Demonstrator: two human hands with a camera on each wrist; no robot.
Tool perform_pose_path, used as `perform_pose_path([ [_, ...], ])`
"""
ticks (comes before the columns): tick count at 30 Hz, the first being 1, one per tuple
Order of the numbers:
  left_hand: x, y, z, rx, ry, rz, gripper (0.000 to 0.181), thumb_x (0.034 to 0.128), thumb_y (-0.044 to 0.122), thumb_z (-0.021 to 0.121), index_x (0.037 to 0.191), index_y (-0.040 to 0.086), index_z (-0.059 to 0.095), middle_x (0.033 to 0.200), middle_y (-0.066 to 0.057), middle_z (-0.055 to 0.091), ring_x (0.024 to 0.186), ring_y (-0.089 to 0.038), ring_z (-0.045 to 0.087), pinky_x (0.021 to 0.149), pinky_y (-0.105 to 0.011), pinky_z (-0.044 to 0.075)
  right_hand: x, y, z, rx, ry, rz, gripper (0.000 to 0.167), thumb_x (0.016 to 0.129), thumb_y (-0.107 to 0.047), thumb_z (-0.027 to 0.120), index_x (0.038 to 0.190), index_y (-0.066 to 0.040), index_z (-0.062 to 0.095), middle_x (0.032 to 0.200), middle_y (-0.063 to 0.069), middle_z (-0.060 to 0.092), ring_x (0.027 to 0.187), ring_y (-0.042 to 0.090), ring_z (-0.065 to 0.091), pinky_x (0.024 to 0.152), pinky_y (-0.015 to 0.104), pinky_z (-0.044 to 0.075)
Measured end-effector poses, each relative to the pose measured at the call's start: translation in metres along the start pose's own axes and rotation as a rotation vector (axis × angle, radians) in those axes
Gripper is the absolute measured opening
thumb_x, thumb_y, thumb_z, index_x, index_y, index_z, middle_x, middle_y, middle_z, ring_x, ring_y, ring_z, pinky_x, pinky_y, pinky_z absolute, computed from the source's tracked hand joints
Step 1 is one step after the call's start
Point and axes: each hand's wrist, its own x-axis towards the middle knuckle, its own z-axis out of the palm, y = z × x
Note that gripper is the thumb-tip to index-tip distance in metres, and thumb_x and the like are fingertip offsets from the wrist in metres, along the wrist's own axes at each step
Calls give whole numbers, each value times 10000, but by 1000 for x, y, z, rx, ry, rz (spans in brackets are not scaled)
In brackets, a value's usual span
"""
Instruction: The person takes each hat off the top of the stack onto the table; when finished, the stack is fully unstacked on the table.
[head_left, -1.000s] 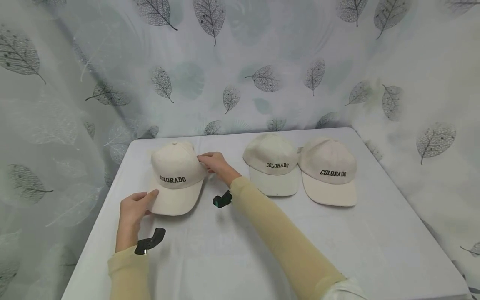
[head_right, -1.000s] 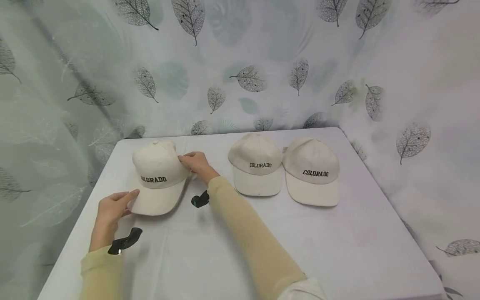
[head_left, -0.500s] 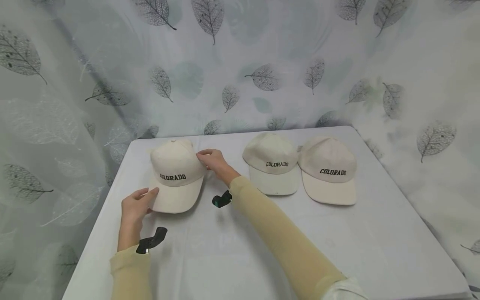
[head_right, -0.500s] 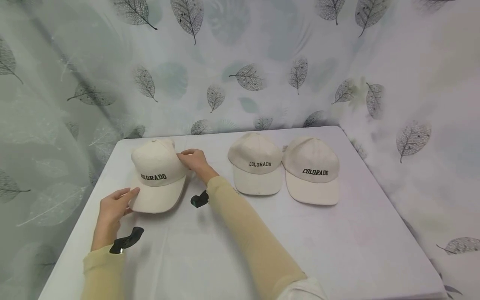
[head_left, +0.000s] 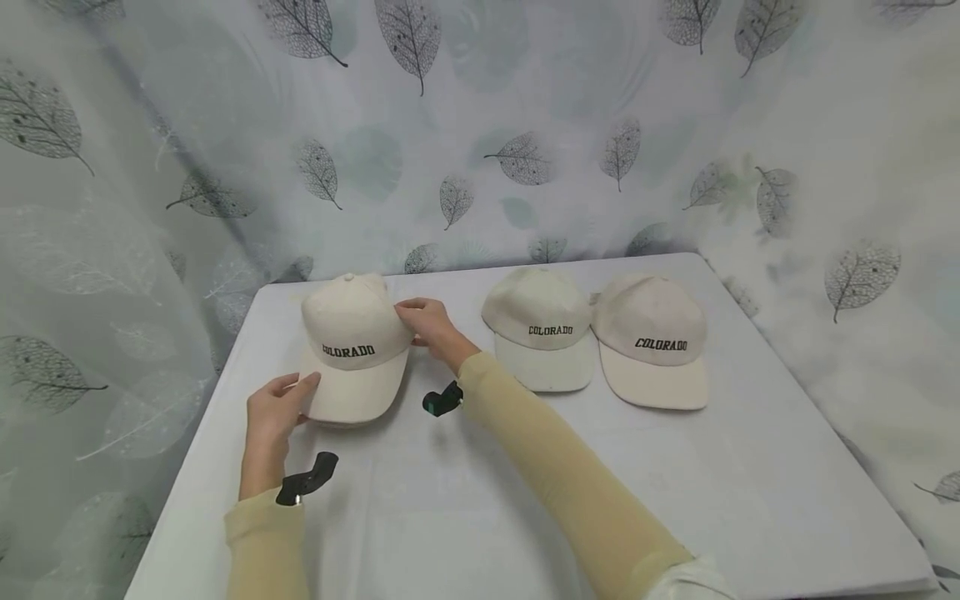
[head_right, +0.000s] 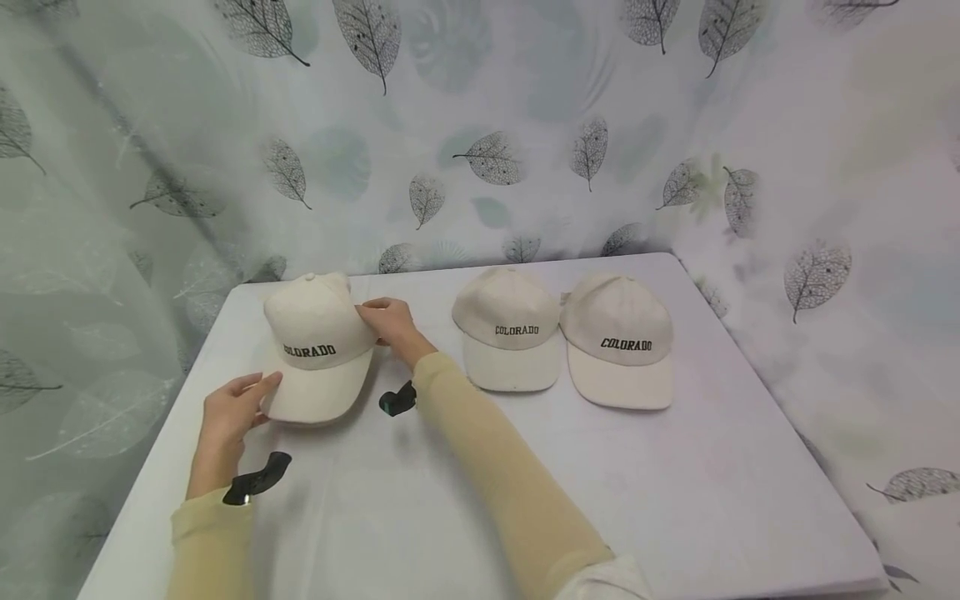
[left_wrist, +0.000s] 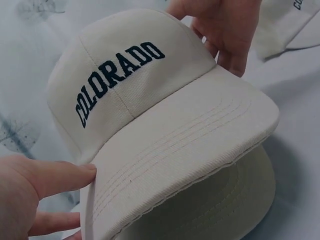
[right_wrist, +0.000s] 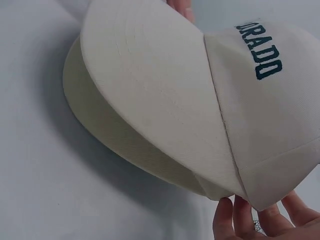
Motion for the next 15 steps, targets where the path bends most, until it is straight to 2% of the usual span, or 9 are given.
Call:
perform_pose_path([
  [4, 0, -3, 1, -5, 11, 1, 779, 920, 531, 628, 1466, 9, 436, 1388, -240, 516, 1110, -336, 577, 815, -372, 502, -2, 0, 2, 7, -12, 5, 366, 959, -329, 661, 1254, -112, 652, 1232, 77, 608, 1112, 239, 600, 872, 412, 540],
  [10, -1, -3, 1, 0, 35, 13, 798, 900, 564, 644, 1461, 30, 450, 1368, -220, 537, 1058, -319, 607, 795, -387, 516, -1, -1, 3, -39, -1, -41, 359, 952, -347, 664, 1236, -126, 666, 1207, 52, 616, 1029, 185, 628, 843, 340, 541],
  [15, -2, 0, -5, -27, 19, 13, 782, 923, 551, 614, 1495, 56, 414, 1403, -210, 513, 1068, -329, 603, 889, -446, 471, 0, -5, 4, -42, -16, -79, 354, 949, -346, 670, 1230, -130, 669, 1133, 30, 640, 964, 151, 634, 843, 318, 532],
])
